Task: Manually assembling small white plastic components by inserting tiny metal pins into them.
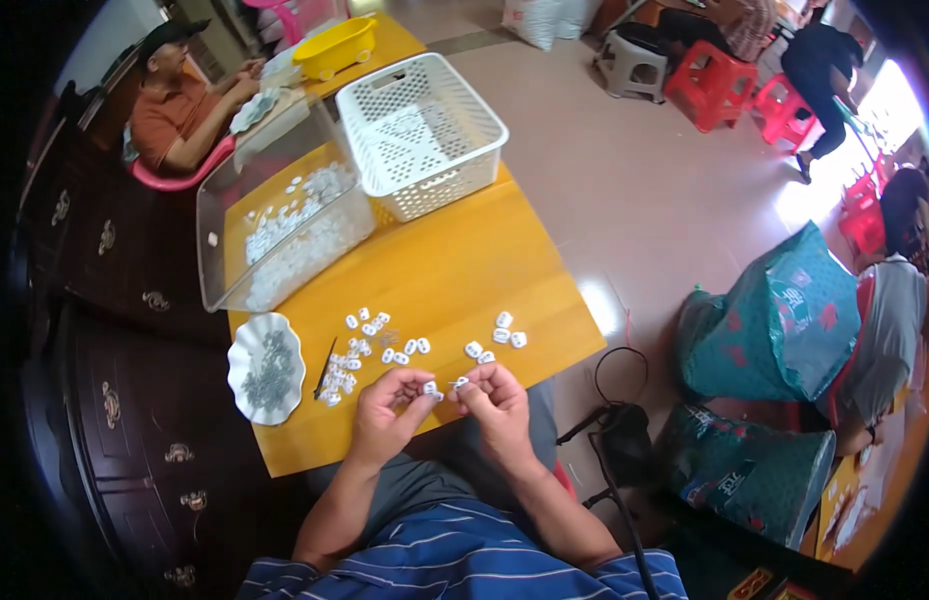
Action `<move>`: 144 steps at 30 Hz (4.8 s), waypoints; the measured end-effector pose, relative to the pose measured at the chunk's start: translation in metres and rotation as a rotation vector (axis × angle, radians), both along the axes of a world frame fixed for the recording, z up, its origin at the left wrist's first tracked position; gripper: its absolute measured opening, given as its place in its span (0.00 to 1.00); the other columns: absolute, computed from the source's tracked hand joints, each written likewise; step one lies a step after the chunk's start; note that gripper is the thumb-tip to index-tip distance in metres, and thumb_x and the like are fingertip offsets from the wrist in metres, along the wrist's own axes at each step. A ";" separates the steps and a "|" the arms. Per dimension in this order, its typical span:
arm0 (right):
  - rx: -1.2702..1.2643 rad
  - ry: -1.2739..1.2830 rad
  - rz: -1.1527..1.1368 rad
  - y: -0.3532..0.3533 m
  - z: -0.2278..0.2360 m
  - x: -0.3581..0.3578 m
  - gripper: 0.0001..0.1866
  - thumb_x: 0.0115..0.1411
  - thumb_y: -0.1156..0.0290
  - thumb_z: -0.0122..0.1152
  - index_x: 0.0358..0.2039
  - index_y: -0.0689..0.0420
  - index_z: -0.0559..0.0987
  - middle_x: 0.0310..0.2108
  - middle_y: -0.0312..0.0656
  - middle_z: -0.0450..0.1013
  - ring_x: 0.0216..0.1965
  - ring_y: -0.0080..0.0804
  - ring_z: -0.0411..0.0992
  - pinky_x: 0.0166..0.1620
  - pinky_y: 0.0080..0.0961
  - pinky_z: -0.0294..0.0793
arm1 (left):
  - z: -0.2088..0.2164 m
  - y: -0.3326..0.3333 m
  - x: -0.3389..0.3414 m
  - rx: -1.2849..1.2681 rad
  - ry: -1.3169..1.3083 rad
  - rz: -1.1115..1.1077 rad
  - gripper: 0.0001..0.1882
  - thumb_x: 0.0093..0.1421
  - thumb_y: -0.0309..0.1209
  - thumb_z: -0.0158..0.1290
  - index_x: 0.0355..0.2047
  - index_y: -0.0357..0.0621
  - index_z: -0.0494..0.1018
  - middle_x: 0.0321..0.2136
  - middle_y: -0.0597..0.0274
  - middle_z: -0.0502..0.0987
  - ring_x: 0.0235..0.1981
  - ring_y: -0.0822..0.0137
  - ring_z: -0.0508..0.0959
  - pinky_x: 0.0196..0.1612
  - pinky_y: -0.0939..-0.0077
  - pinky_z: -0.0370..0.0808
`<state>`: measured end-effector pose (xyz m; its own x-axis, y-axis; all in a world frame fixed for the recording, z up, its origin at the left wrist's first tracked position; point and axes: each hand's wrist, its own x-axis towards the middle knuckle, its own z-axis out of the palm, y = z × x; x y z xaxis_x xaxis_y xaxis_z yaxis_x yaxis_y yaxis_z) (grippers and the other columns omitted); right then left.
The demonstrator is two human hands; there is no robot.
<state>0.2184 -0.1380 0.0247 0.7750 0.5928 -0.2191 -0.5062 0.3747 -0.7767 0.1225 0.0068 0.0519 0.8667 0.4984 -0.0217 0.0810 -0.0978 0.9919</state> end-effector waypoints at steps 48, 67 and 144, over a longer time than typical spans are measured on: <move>-0.084 -0.138 0.086 0.002 0.001 -0.006 0.02 0.68 0.79 0.59 0.40 0.63 0.77 0.33 0.36 0.79 0.35 0.17 0.77 0.41 0.16 0.75 | 0.011 0.006 0.002 0.153 -0.056 -0.111 0.13 0.62 0.18 0.61 0.47 0.36 0.80 0.33 0.61 0.82 0.33 0.74 0.81 0.38 0.80 0.78; -0.085 -0.127 0.211 0.004 -0.002 -0.004 0.09 0.73 0.70 0.57 0.43 0.64 0.79 0.36 0.39 0.80 0.35 0.19 0.77 0.41 0.18 0.78 | 0.032 0.010 0.005 0.407 -0.012 -0.189 0.21 0.58 0.22 0.64 0.52 0.39 0.78 0.39 0.55 0.81 0.34 0.64 0.83 0.39 0.73 0.80; -0.087 -0.055 0.095 0.008 0.014 -0.006 0.11 0.71 0.69 0.61 0.35 0.63 0.84 0.27 0.32 0.78 0.28 0.17 0.74 0.35 0.16 0.74 | 0.020 0.004 0.012 0.741 -0.140 -0.096 0.12 0.58 0.24 0.65 0.43 0.40 0.80 0.36 0.52 0.84 0.37 0.52 0.85 0.40 0.64 0.82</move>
<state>0.2121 -0.1297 0.0388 0.7282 0.6448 -0.2322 -0.4924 0.2566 -0.8317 0.1341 0.0107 0.0720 0.8768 0.2623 0.4030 -0.0834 -0.7424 0.6647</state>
